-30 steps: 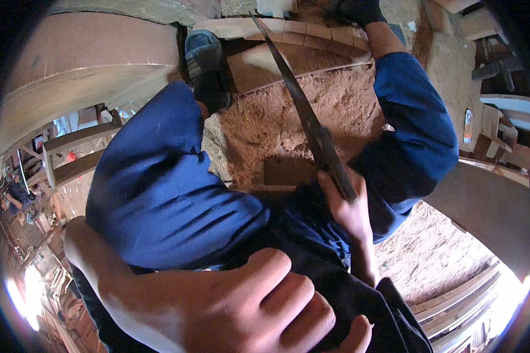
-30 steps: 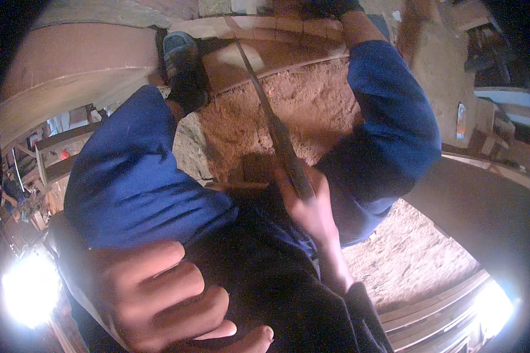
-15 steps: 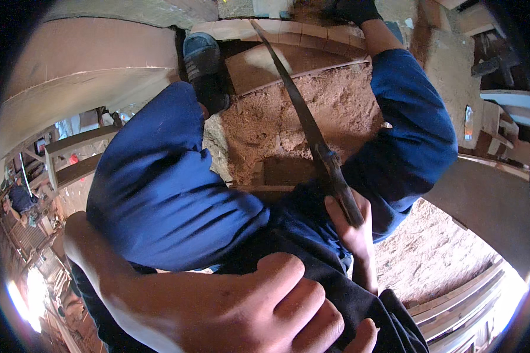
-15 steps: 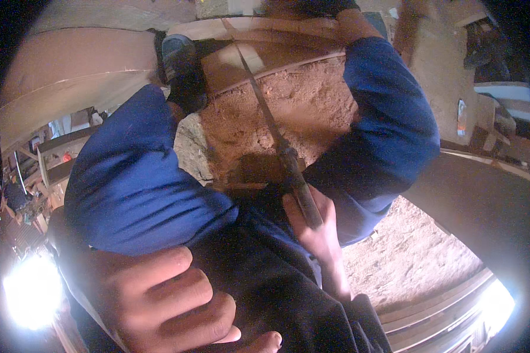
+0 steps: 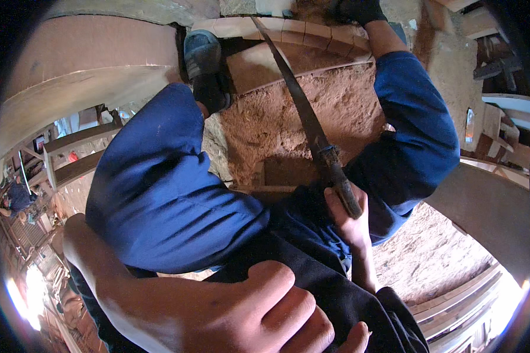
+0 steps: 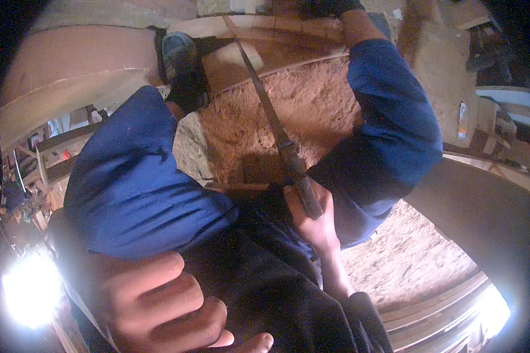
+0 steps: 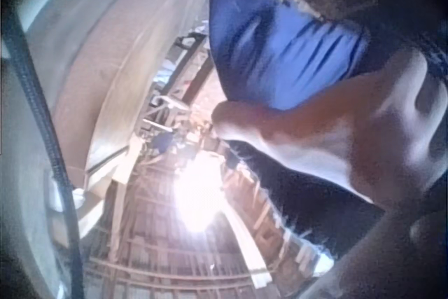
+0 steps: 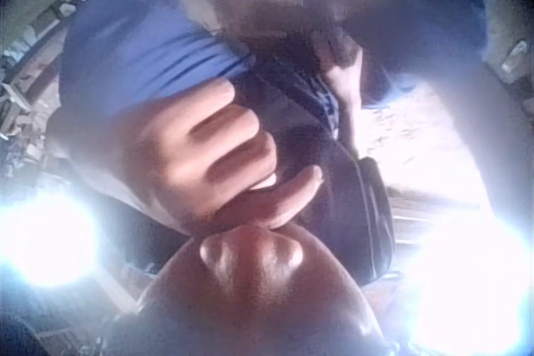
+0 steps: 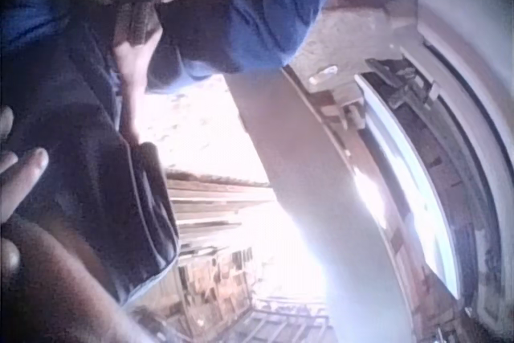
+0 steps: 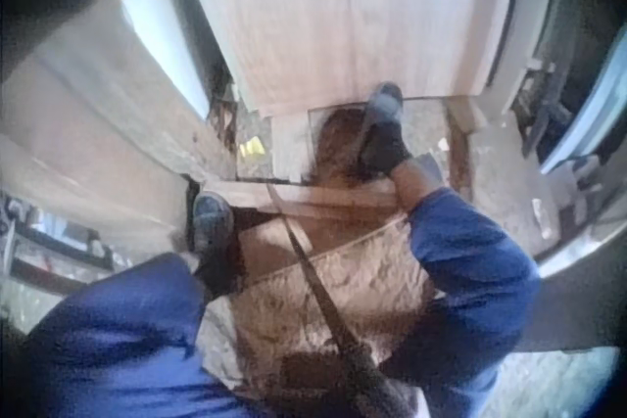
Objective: The person sits on the floor and uses a hand saw to cut a piece of wood that is secured between their feet. They repeatedly saw back and forth along a marked line, generating sawdust.
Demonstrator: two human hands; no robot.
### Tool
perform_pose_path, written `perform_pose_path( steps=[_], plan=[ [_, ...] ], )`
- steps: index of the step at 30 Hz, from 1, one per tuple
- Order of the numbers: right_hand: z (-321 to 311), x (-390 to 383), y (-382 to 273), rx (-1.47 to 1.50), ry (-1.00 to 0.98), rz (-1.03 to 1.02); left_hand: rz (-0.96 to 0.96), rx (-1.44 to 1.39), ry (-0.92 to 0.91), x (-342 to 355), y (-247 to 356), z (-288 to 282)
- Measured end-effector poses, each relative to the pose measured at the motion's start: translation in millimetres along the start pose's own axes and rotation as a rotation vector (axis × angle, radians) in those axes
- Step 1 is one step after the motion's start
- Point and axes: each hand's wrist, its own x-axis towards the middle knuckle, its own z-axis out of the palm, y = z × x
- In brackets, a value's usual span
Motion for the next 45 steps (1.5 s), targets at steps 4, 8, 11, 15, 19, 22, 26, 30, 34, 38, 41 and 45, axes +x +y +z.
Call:
perform_pose_path(
  steps=[4,8,11,15,19,22,26,30,34,38,41,45],
  plan=[
    [19,39,11,0.092,0.077,-0.11,0.066,-0.088,-0.12,6,-9,-10],
    [27,41,16,0.09,0.046,-0.106,0.095,-0.026,-0.077,6,-9,-4],
    [17,-3,5,0.08,0.024,-0.068,0.03,0.015,-0.044,10,-10,-13],
    [15,14,18,0.042,0.008,-0.035,-0.007,-0.041,-0.061,3,1,-7],
    [32,51,17,0.118,0.064,-0.13,0.041,0.012,0.01,10,3,-1],
    [15,18,1,0.059,0.026,-0.103,0.097,0.055,0.009,6,-18,2],
    [5,-2,10,0.063,0.037,-0.026,0.085,0.049,0.016,1,-12,6],
    [30,57,15,0.112,0.053,-0.095,0.085,0.052,0.014,-1,-9,14],
    [28,26,15,-0.078,0.07,-0.245,0.077,0.066,-0.007,-3,-9,12],
    [6,-5,20,0.021,0.035,-0.086,0.06,0.077,-0.003,-8,-9,11],
    [13,24,9,0.084,0.057,-0.077,0.065,0.056,0.003,-7,-7,12],
    [27,52,14,0.098,0.058,-0.078,0.069,0.074,-0.004,-6,-3,10]
  ],
)
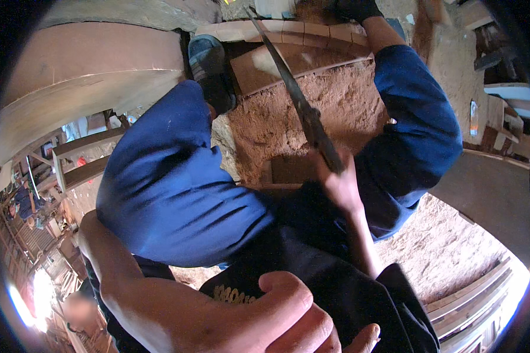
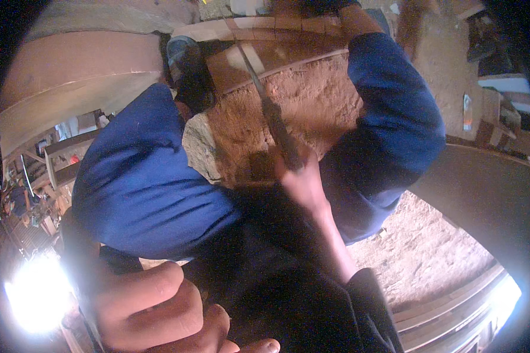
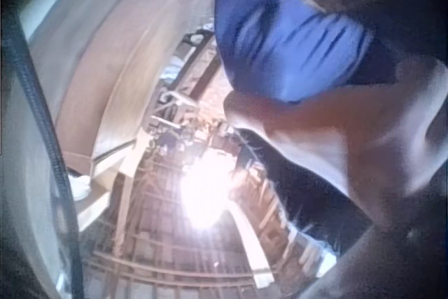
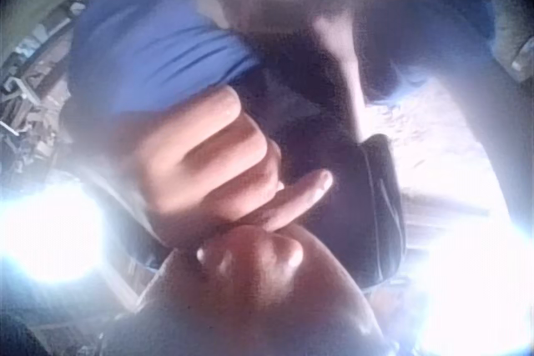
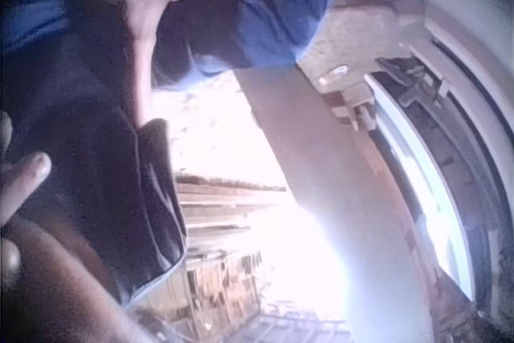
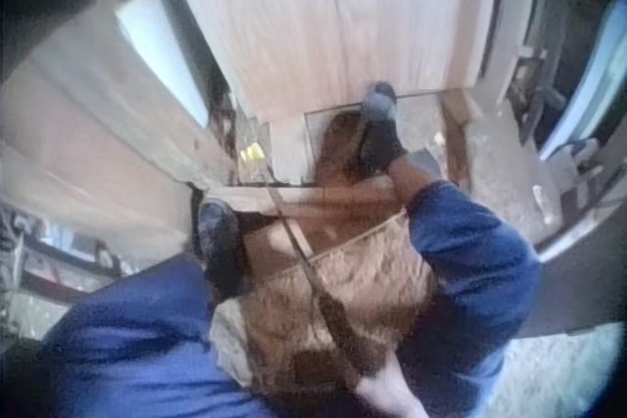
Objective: The person sits on the floor and uses a hand saw to cut a piece of wood that is secured between their feet. They repeatedly saw back and forth along a marked line, generating sawdust.
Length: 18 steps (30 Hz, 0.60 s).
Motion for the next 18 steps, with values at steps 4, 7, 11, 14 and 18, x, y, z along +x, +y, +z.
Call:
perform_pose_path(
  steps=[4,7,11,14,18],
  plan=[
    [-18,-60,-22,-0.012,-0.012,0.063,-0.024,0.027,0.005,-3,3,1],
    [-17,-46,-13,-0.107,-0.044,0.002,-0.029,0.005,0.02,-6,5,0],
    [11,18,1,-0.009,0.078,-0.008,-0.008,0.002,0.021,-2,8,-8],
    [7,8,-9,-0.062,-0.029,-0.018,-0.035,0.024,0.006,-2,8,-14],
    [-6,-53,-16,-0.091,0.0,-0.008,-0.038,0.055,-0.026,-2,12,-30]
  ],
)
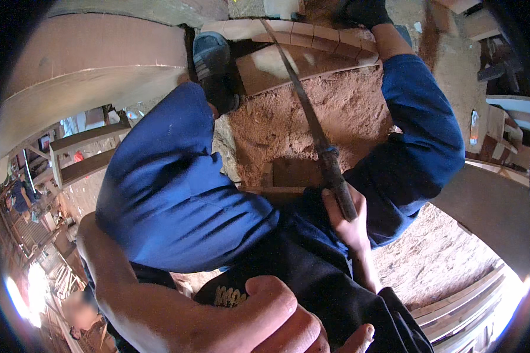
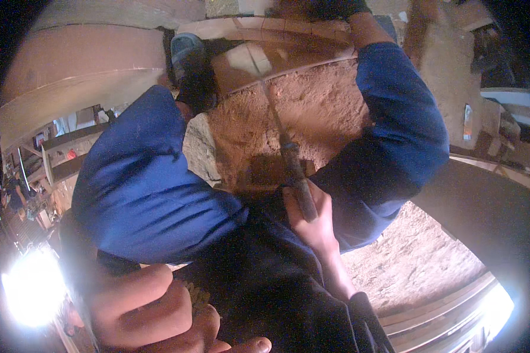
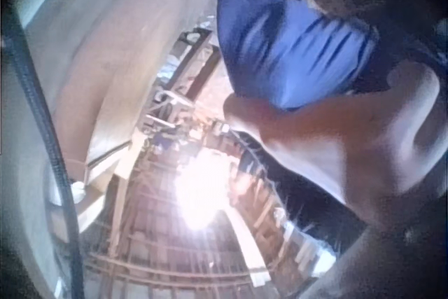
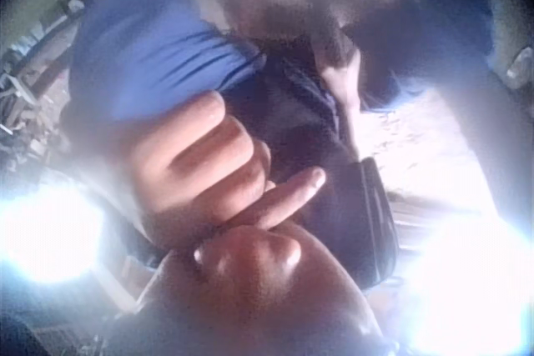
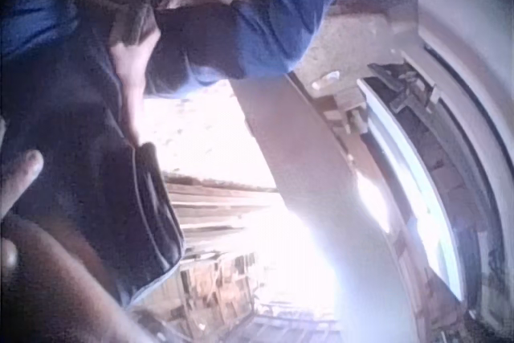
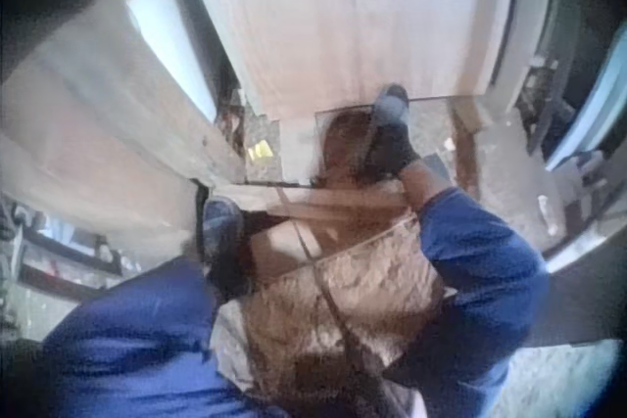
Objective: The person sits on the floor and uses a hand saw to cut a piece of wood that is secured between their feet. They repeatedly saw back and forth along a marked line, generating sawdust.
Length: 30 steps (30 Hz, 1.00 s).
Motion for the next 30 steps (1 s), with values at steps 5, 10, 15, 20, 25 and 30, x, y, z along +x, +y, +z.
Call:
perform_pose_path(
  steps=[5,10,15,20,25,30],
  plan=[
    [12,56,9,0.106,0.04,0.049,0.067,-0.034,-0.035,3,-12,-1],
    [10,35,6,0.021,0.024,-0.111,0.051,-0.043,-0.007,5,-8,-1],
    [2,19,33,0.048,-0.037,0.024,0.084,0.0,0.005,-1,-6,7],
    [18,59,14,0.053,0.001,0.068,0.184,0.069,0.004,6,-13,7],
    [-7,1,6,0.042,-0.004,0.033,0.191,0.117,0.002,7,-20,9],
    [6,62,21,-0.013,-0.034,-0.025,0.159,0.057,0.026,9,-13,13]
  ],
)
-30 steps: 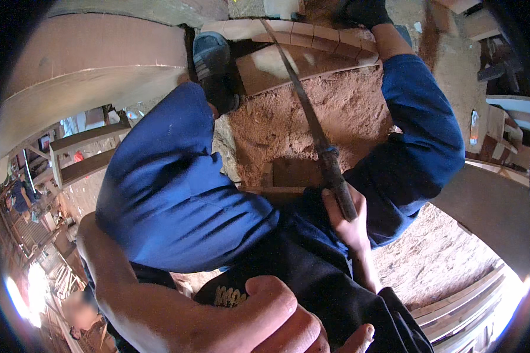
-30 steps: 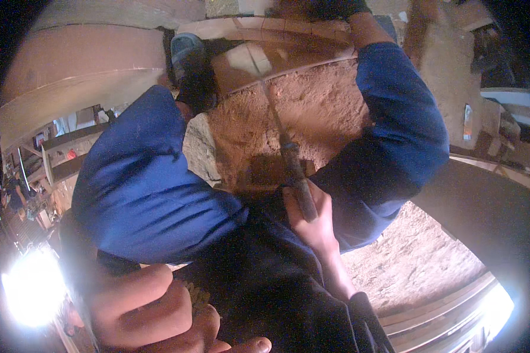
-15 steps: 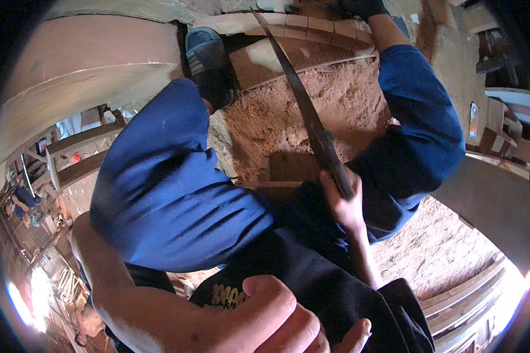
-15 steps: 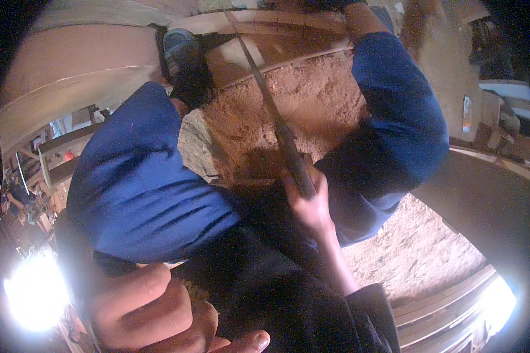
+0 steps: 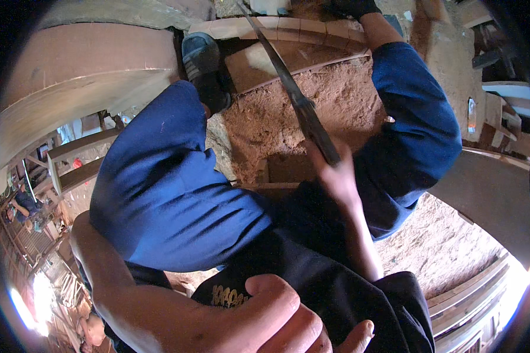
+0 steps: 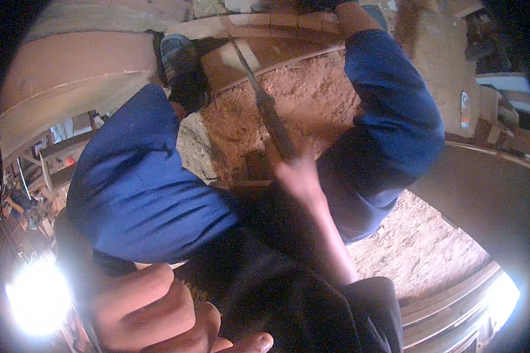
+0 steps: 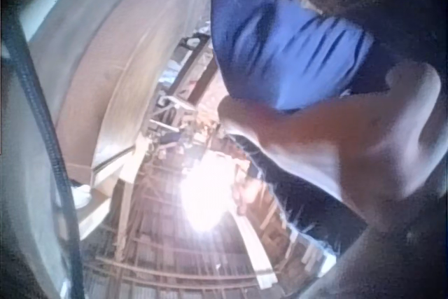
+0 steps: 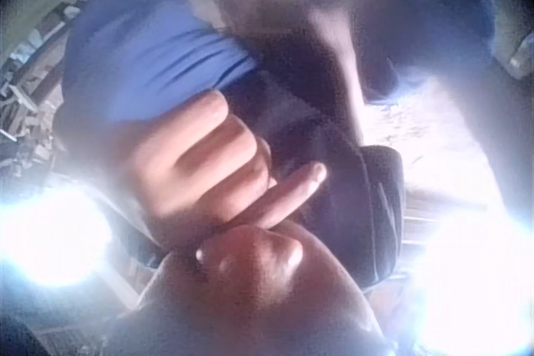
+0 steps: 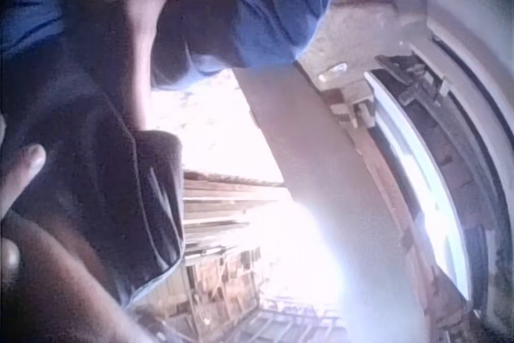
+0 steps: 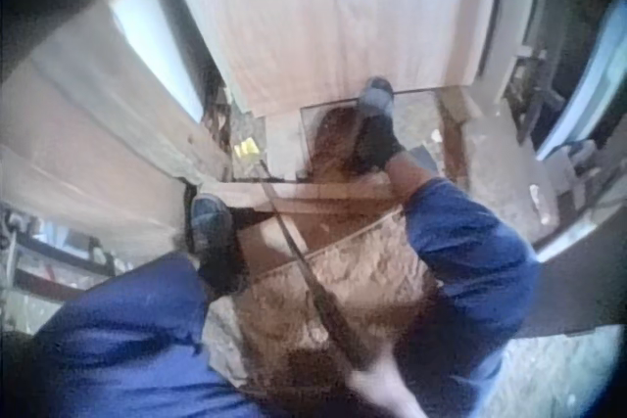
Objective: The person sits on the floor and uses a hand saw to cut a piece of wood that is secured between their feet. They repeatedly saw back and forth along a marked line, generating sawdust.
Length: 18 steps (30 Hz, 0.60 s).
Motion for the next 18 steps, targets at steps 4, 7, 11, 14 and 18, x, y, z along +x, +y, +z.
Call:
perform_pose_path(
  steps=[4,7,11,14,18],
  plan=[
    [12,12,3,0.013,0.042,-0.031,-0.03,-0.006,0.011,3,3,-7],
    [4,-30,-6,0.082,0.078,-0.088,-0.064,-0.012,0.013,0,2,-9],
    [-11,-37,4,0.089,-0.02,0.036,-0.186,-0.135,-0.098,0,4,-14],
    [9,6,-7,0.106,0.024,0.048,-0.202,-0.195,-0.095,5,6,-16],
    [8,-5,-13,0.06,-0.012,-0.003,-0.095,-0.015,0.034,-3,6,-9]
  ],
)
